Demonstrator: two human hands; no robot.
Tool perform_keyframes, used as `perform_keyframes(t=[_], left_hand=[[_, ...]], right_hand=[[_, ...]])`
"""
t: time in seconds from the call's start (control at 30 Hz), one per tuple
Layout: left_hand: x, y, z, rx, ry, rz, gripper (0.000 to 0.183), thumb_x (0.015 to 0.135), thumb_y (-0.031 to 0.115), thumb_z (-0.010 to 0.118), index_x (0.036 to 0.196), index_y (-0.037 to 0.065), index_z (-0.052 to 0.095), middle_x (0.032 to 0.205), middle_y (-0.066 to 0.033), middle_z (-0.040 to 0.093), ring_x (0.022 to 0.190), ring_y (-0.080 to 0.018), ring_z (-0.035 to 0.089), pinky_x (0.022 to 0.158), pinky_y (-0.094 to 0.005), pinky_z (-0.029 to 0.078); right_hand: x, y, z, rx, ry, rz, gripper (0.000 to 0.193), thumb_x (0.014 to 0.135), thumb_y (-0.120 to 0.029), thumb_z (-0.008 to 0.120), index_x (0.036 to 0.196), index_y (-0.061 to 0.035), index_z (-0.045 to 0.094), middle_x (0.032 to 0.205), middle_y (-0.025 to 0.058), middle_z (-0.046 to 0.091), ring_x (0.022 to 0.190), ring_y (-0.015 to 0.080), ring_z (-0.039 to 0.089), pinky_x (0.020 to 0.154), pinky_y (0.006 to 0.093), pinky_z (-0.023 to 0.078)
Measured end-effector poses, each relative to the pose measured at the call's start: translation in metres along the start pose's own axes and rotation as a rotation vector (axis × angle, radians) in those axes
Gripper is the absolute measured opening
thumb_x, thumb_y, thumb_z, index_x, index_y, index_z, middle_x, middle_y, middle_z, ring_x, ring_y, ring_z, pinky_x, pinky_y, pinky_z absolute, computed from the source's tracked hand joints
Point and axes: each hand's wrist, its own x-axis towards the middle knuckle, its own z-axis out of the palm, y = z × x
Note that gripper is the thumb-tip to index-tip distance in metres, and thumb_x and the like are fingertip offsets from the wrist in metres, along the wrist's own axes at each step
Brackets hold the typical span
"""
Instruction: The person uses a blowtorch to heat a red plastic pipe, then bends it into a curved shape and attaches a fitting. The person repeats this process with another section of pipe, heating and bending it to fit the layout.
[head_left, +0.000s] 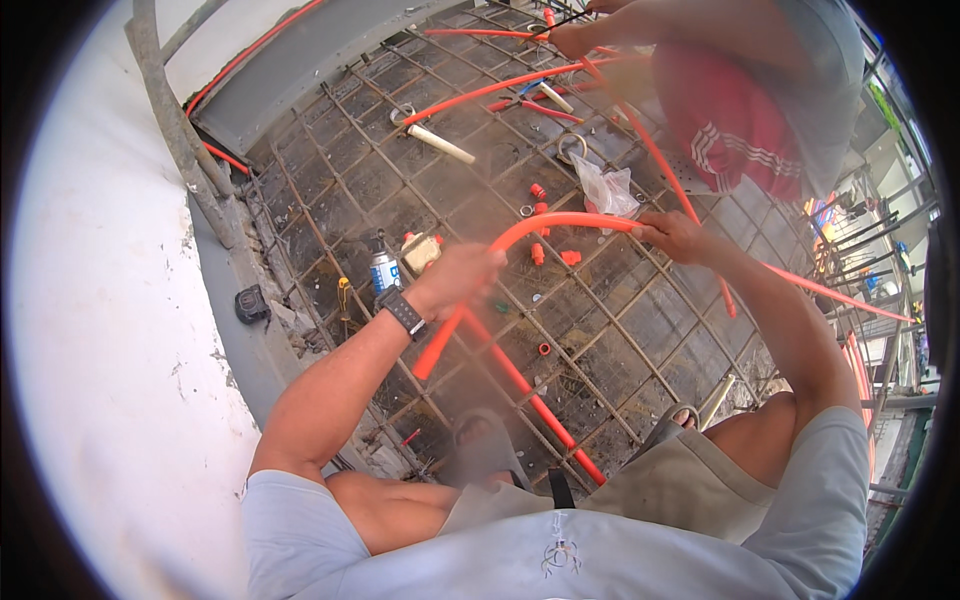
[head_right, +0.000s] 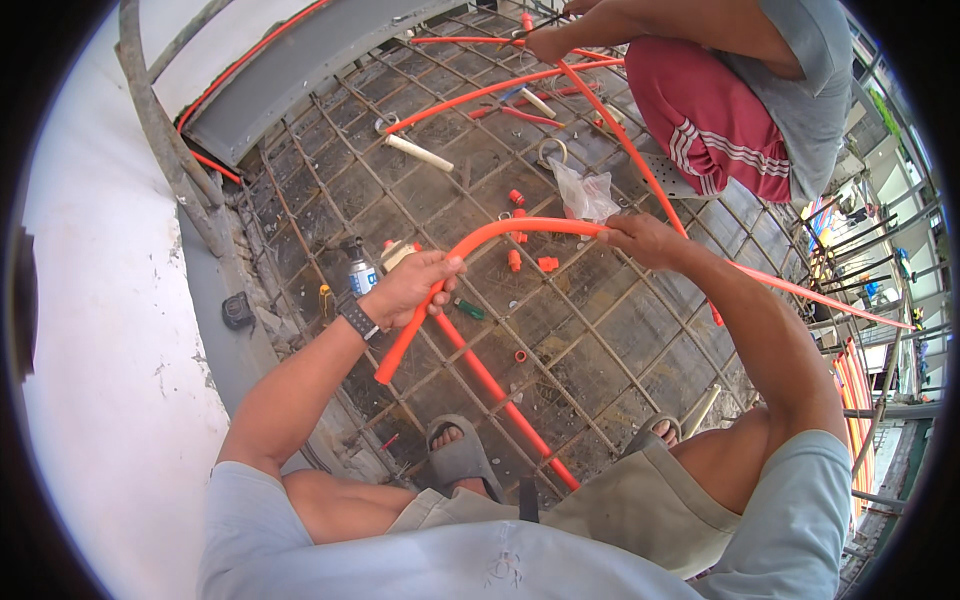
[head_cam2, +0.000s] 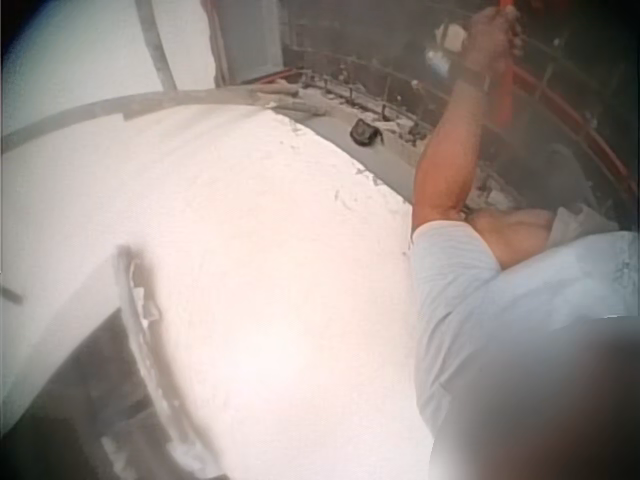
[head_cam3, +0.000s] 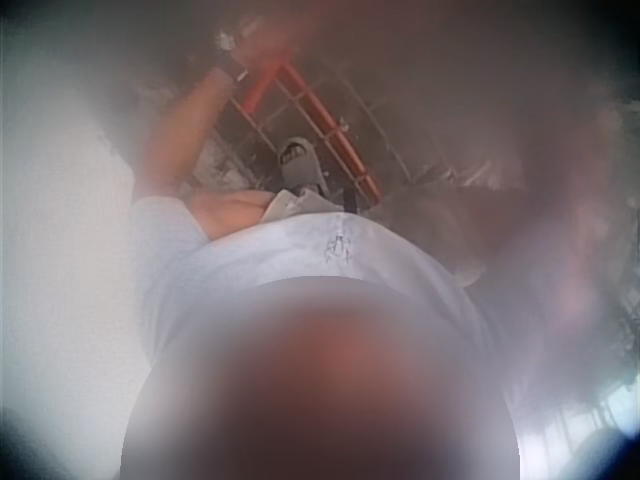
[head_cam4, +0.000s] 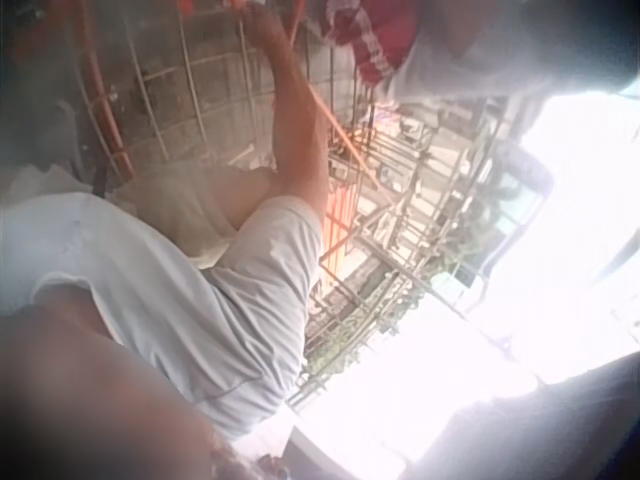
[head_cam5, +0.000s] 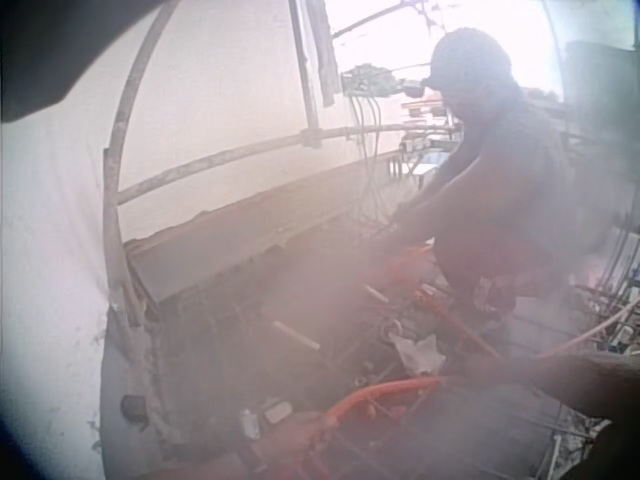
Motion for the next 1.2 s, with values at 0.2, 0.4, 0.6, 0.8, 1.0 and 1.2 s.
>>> perform_keyframes(t=[0.2, 0.4, 0.6, 0.8, 1.0, 1.2], left_hand=[[0.0, -0.002, 0.002, -0.027, 0.034, -0.009, 0.029, 0.11, 0.034, 0.061, 0.115, 0.006, 0.061, 0.081, 0.0034, 0.056, 0.062, -0.0036, 0.052, 0.049, -0.0206, 0.042], [-0.002, -0.005, 0.002, -0.027, 0.042, -0.008, 0.028, 0.11, 0.033, 0.06, 0.115, 0.006, 0.061, 0.082, 0.0029, 0.056, 0.062, -0.004, 0.052, 0.051, -0.0209, 0.043], [-0.002, -0.002, 0.001, 0.003, 0.051, -0.02, 0.027, 0.11, 0.032, 0.06, 0.114, 0.006, 0.061, 0.083, 0.0035, 0.055, 0.064, -0.0052, 0.052, 0.053, -0.0229, 0.044], [-0.009, 0.007, -0.01, 0.225, 0.015, -0.038, 0.028, 0.107, 0.031, 0.065, 0.114, 0.005, 0.062, 0.08, 0.0031, 0.056, 0.063, -0.0047, 0.054, 0.052, -0.0225, 0.045], [-0.013, -0.003, -0.029, 0.721, 0.195, 0.132, 0.031, 0.103, 0.032, 0.071, 0.099, 0.001, 0.069, 0.074, -0.0008, 0.062, 0.063, -0.0074, 0.058, 0.057, -0.0277, 0.047], [-0.005, -0.013, -0.029, 0.833, 0.362, 0.242, 0.038, 0.101, 0.036, 0.072, 0.094, -0.001, 0.071, 0.073, -0.0029, 0.063, 0.063, -0.0099, 0.057, 0.059, -0.0312, 0.046]], right_hand=[[0.003, 0.0, 0.0, -0.021, -0.012, 0.012, 0.053, 0.109, -0.05, 0.05, 0.108, -0.0003, 0.067, 0.093, 0.0236, 0.067, 0.092, 0.0413, 0.065, 0.086, 0.0503, 0.048], [0.021, 0.015, 0.011, -0.01, 0.006, -0.037, 0.049, 0.11, -0.05, 0.052, 0.119, -0.0047, 0.069, 0.089, 0.0159, 0.065, 0.086, 0.0303, 0.062, 0.08, 0.0461, 0.048], [0.026, 0.018, 0.012, 0.012, 0.007, -0.054, 0.054, 0.109, -0.051, 0.05, 0.109, 0.0, 0.068, 0.09, 0.0211, 0.068, 0.088, 0.0375, 0.066, 0.083, 0.0484, 0.049], [0.029, 0.023, 0.014, -0.004, -0.052, -0.052, 0.05, 0.11, -0.051, 0.051, 0.113, -0.0039, 0.068, 0.086, 0.0127, 0.063, 0.084, 0.0263, 0.061, 0.078, 0.0445, 0.048], [0.029, 0.03, 0.017, 0.007, -0.043, -0.039, 0.05, 0.11, -0.052, 0.051, 0.111, -0.0045, 0.068, 0.081, 0.0084, 0.06, 0.079, 0.0212, 0.058, 0.074, 0.0416, 0.047], [0.014, 0.02, 0.019, -0.001, -0.101, 0.05, 0.053, 0.11, -0.051, 0.05, 0.109, -0.0007, 0.067, 0.086, 0.0175, 0.066, 0.084, 0.0343, 0.064, 0.081, 0.0487, 0.048]])
